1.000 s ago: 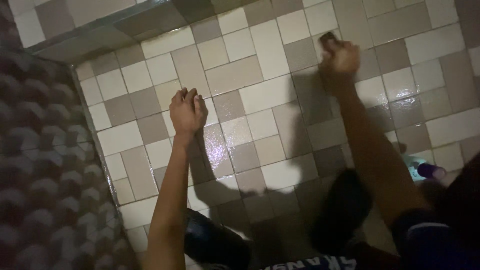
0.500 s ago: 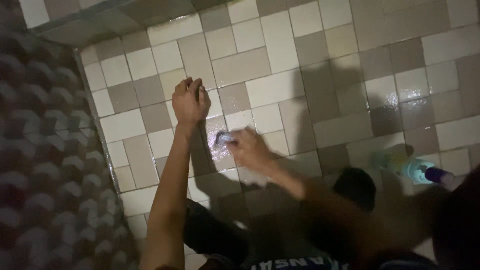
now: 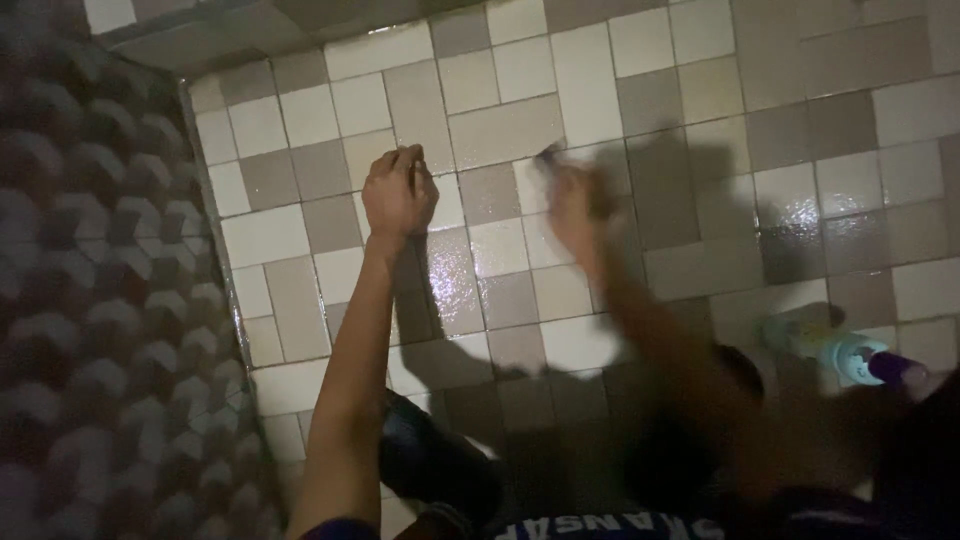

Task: The person scrubs a tiled bathroom floor with a small handheld brush, then rinses the area by pouring water from a pink cup. They also remove and replace a floor drain cover and handle a bottle of cleaning liquid.

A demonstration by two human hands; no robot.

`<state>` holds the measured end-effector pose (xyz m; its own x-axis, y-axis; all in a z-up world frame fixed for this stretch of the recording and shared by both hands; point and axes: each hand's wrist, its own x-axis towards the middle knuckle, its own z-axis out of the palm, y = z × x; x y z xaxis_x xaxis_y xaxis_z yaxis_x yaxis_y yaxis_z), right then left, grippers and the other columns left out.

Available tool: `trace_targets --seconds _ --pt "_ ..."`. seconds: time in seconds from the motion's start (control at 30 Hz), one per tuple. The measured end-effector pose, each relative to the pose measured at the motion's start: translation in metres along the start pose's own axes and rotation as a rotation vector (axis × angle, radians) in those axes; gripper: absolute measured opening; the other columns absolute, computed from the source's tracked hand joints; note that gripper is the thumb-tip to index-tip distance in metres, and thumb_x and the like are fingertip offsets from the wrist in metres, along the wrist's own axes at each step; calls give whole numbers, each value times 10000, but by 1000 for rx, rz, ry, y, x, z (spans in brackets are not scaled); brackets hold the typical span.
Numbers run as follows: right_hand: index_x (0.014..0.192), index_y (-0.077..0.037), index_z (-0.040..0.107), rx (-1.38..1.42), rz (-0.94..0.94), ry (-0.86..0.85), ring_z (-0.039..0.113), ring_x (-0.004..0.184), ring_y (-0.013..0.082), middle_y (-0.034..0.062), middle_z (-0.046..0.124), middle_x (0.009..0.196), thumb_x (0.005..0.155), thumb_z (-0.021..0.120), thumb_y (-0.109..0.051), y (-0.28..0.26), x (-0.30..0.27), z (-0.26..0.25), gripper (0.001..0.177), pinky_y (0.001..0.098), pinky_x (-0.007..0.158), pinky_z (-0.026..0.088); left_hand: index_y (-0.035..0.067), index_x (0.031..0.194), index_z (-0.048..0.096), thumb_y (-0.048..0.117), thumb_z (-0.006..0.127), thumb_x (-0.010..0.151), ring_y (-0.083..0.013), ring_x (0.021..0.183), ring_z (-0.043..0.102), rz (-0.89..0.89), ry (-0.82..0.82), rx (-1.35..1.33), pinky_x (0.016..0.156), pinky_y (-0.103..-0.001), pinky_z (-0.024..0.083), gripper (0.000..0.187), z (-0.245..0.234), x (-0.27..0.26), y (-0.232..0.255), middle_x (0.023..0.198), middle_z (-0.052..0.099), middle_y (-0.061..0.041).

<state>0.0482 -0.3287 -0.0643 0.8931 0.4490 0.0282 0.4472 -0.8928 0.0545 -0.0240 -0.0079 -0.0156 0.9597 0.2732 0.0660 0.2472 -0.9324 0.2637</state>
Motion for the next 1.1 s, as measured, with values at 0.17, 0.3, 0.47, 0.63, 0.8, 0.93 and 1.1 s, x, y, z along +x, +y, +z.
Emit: trace_targets --seconds 0.17,0.3,0.47,0.63,0.8,0.93,1.1 --pt "1231 -100 761 789 -507 235 604 978 347 188 665 1140 991 707 -225 -166 -119 -62 276 489 857 467 186 1401 747 217 616 1087 -421 1207 729 -37 -64 -19 998 -531 596 342 -4 4 1 1245 753 -177" --pt "1470 -339 717 1033 -279 -308 466 343 94 47 642 603 1146 583 -108 -105 -49 -66 420 231 307 470 143 1473 686 130 675 1016 -422 1203 729 3 -161 12 1021 -540 598 458 -10 3 -6 1263 744 -201" --pt "1141 -65 822 553 22 281 683 722 259 84 769 881 1015 796 -148 97 101 29 153 403 623 538 104 1134 704 82 685 669 -427 962 701 74 3 -110 733 -549 576 466 -22 2 4 1044 749 -151" --pt "1086 -61 758 579 363 428 722 862 303 156 754 998 955 787 -147 89 92 24 159 436 700 611 50 1412 757 139 673 760 -408 1308 661 60 -48 -125 1075 -548 569 663 7 -2 -21 1437 710 -223" --pt "1320 18 730 790 119 10 696 1156 451 258 750 1181 920 856 -80 -99 -42 -26 431 560 1024 535 187 1348 811 149 877 817 -322 1337 691 -20 -110 53 1125 -444 570 536 2 0 -18 1393 742 -95" --pt "1161 -97 793 1131 -288 33 694 1068 313 143 760 1174 877 812 -92 -151 -100 -53 285 474 940 559 180 1346 816 114 763 857 -358 1281 708 66 -138 41 1065 -481 612 497 -9 10 -18 1356 742 -119" --pt "1105 -69 771 572 -588 675 732 1040 339 113 710 969 1070 735 -222 -53 25 47 161 448 942 595 167 1363 807 126 798 897 -357 1295 704 85 -171 47 1058 -473 611 468 -13 8 -19 1357 732 -135"
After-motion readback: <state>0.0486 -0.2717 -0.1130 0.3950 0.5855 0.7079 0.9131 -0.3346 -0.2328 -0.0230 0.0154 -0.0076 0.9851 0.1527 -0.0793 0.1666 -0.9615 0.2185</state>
